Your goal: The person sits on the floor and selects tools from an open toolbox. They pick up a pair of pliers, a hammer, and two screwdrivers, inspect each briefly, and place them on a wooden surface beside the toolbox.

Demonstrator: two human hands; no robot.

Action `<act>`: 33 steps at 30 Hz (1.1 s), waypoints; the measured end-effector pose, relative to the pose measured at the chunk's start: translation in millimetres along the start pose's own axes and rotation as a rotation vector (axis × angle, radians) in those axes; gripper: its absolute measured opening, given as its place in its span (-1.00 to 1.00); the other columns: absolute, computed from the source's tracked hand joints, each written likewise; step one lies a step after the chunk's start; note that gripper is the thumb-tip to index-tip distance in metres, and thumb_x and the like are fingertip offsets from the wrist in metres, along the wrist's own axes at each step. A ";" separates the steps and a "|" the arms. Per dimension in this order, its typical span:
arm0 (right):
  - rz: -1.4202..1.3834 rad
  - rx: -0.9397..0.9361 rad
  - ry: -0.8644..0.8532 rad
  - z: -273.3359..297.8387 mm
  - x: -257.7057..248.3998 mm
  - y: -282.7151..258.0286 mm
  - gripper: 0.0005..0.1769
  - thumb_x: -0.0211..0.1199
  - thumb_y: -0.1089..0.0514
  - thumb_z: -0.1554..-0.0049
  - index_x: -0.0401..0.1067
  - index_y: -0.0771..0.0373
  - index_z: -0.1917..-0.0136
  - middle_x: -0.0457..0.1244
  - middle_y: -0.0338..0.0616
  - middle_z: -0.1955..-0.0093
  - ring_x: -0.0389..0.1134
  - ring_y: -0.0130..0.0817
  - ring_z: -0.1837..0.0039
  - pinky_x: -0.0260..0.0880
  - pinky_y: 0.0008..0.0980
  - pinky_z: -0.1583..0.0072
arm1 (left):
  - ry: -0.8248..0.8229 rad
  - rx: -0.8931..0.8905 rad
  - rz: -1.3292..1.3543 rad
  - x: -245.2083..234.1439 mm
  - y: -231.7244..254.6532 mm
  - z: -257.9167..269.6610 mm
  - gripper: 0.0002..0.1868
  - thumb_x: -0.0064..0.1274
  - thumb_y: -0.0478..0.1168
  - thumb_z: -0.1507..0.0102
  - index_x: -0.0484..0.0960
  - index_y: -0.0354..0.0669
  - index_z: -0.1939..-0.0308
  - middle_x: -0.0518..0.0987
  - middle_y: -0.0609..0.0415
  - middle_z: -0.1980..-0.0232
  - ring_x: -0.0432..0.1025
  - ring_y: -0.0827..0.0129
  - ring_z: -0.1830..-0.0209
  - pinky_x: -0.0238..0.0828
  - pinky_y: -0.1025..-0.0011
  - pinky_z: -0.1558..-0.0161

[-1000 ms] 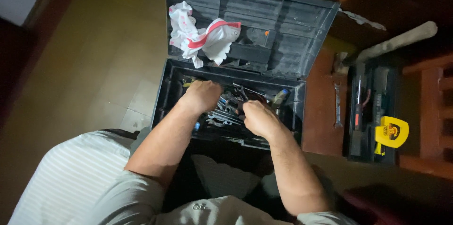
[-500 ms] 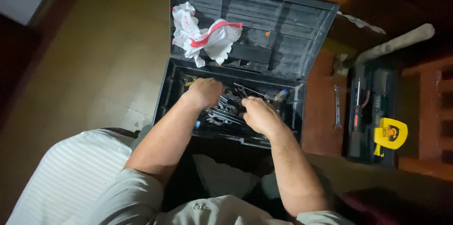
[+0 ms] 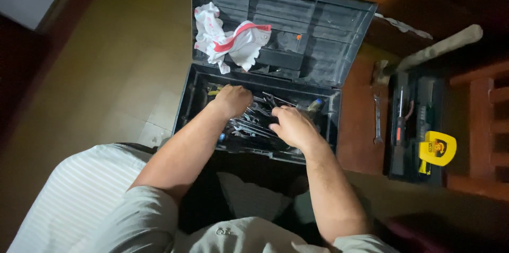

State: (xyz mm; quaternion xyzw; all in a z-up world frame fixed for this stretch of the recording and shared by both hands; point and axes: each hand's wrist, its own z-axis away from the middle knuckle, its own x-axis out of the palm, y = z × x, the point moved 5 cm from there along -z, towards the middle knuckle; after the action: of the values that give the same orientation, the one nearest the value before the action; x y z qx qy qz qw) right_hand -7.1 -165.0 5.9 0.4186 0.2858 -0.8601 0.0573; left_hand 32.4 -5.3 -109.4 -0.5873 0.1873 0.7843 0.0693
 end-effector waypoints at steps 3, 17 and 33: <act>0.022 -0.009 0.017 1.1 0.2 3.2 -0.61 0.21 0.12 -0.18 0.50 0.30 -0.24 0.38 0.18 -0.16 0.38 0.20 -0.28 0.44 0.13 -0.21 | 0.052 -0.017 0.008 1.8 -1.4 -3.1 -0.72 -0.06 -0.31 -0.29 0.75 -0.16 0.42 0.72 -0.03 0.38 0.67 0.07 0.28 0.57 0.14 0.24; 0.011 0.005 0.049 13.4 -16.3 -1.3 -0.58 0.22 0.10 -0.16 0.49 0.32 -0.25 0.37 0.21 -0.19 0.38 0.24 -0.28 0.42 0.15 -0.21 | 0.501 0.084 0.172 -22.9 -4.5 20.9 -0.75 -0.02 -0.20 -0.14 0.64 -0.04 0.62 0.61 0.04 0.59 0.56 0.11 0.49 0.33 0.22 0.22; -0.008 0.032 0.091 21.7 -27.0 8.2 -0.62 0.18 0.11 -0.16 0.49 0.36 -0.18 0.37 0.21 -0.21 0.38 0.25 -0.28 0.44 0.12 -0.19 | 0.516 0.128 -0.245 -53.9 36.3 53.8 -0.81 0.06 -0.36 -0.07 0.65 -0.04 0.62 0.55 0.16 0.65 0.46 0.22 0.59 0.32 0.26 0.39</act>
State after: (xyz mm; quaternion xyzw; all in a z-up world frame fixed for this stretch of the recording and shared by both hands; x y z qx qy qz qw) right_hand -1.8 -187.3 33.2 0.4568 0.2759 -0.8450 0.0340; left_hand -11.4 -12.5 -37.7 -0.7802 0.1755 0.5813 0.1504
